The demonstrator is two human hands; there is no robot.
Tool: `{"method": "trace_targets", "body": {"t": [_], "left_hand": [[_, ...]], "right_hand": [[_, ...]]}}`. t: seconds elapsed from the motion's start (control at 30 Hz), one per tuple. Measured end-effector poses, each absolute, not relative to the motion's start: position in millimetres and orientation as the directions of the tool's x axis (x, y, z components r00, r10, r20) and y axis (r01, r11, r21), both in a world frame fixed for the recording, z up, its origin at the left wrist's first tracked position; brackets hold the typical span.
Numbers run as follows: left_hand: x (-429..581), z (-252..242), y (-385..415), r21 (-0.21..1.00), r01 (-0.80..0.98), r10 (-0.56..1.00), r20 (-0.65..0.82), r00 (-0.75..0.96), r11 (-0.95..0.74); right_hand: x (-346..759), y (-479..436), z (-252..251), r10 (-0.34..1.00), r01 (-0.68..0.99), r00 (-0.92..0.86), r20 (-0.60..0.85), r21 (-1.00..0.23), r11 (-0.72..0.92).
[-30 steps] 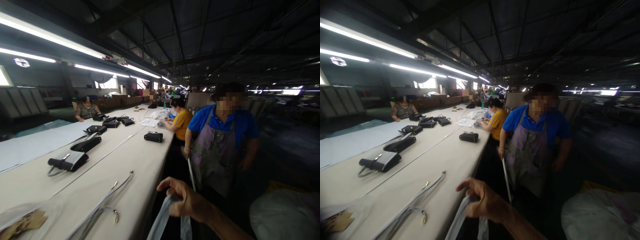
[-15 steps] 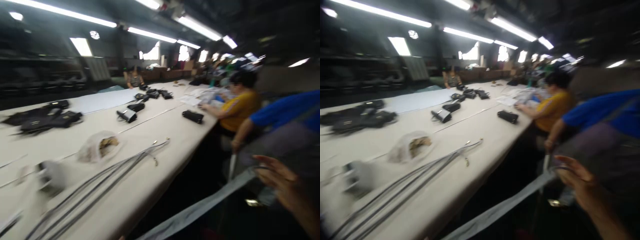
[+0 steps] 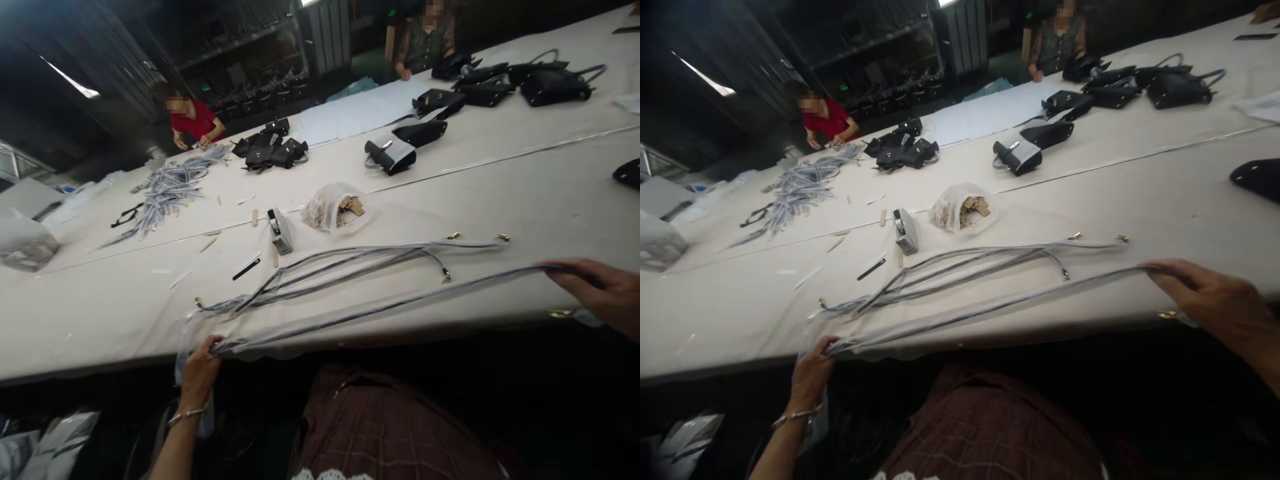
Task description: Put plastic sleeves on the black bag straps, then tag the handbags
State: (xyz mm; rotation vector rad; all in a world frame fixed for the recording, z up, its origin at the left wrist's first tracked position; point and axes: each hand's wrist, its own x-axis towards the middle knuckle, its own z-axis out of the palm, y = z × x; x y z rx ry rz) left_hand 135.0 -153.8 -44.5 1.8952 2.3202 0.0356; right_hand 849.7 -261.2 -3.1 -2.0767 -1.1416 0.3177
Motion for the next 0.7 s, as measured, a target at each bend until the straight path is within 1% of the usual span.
{"method": "trace_targets", "body": {"t": [0.07,0.1,0.17,0.2,0.27,0.33,0.37,0.43,0.5,0.6,0.7], "left_hand": [[119.1,-32.8,-125.5,0.047,0.973,0.973,0.023,-0.229,0.228],[113.5,-29.3,-109.7,0.016,0.971,0.967,0.093,-0.239,0.238],[106.4,-27.9,-76.4,-0.054,0.971,0.958,0.186,-0.218,0.232],[104.5,-30.0,-59.8,-0.094,0.975,0.967,0.177,-0.182,0.2],[103.5,-40.4,-28.5,-0.164,0.983,0.996,0.061,-0.07,0.079],[106.8,-58.1,-2.9,-0.19,0.978,0.996,-0.059,0.07,-0.08],[110.5,-69.0,7.0,-0.192,0.971,0.988,-0.08,0.129,-0.142],[122.1,-92.2,21.0,-0.181,0.953,0.969,-0.063,0.237,-0.245],[138.5,-113.5,28.6,-0.155,0.921,0.934,-0.066,0.351,-0.358],[168.9,-135.1,34.1,-0.109,0.848,0.85,-0.165,0.5,-0.519],[209.4,-145.4,40.5,-0.003,0.817,0.795,-0.236,0.559,-0.576]], "right_hand": [[838.9,-224.9,1.1,0.867,0.809,0.427,0.258,-0.537,-0.239],[834.2,-206.7,1.9,0.882,0.87,0.359,0.305,-0.452,-0.197],[827.4,-171.9,-1.2,0.903,0.934,0.278,0.329,-0.311,-0.174],[825.2,-156.4,-5.7,0.918,0.949,0.259,0.299,-0.257,-0.184],[819.5,-132.0,-20.0,0.95,0.959,0.253,0.183,-0.18,-0.22],[806.2,-117.8,-39.6,0.97,0.964,0.241,0.039,-0.122,-0.235],[795.2,-113.8,-50.4,0.972,0.967,0.235,-0.019,-0.096,-0.236],[764.5,-107.5,-72.0,0.973,0.975,0.205,-0.103,-0.067,-0.212],[727.9,-97.7,-91.1,0.974,0.985,0.149,-0.169,-0.064,-0.162],[679.1,-71.4,-108.1,0.966,0.991,0.094,-0.242,-0.066,-0.113],[648.7,-43.9,-105.1,0.945,0.992,0.108,-0.31,-0.032,-0.123]]}}
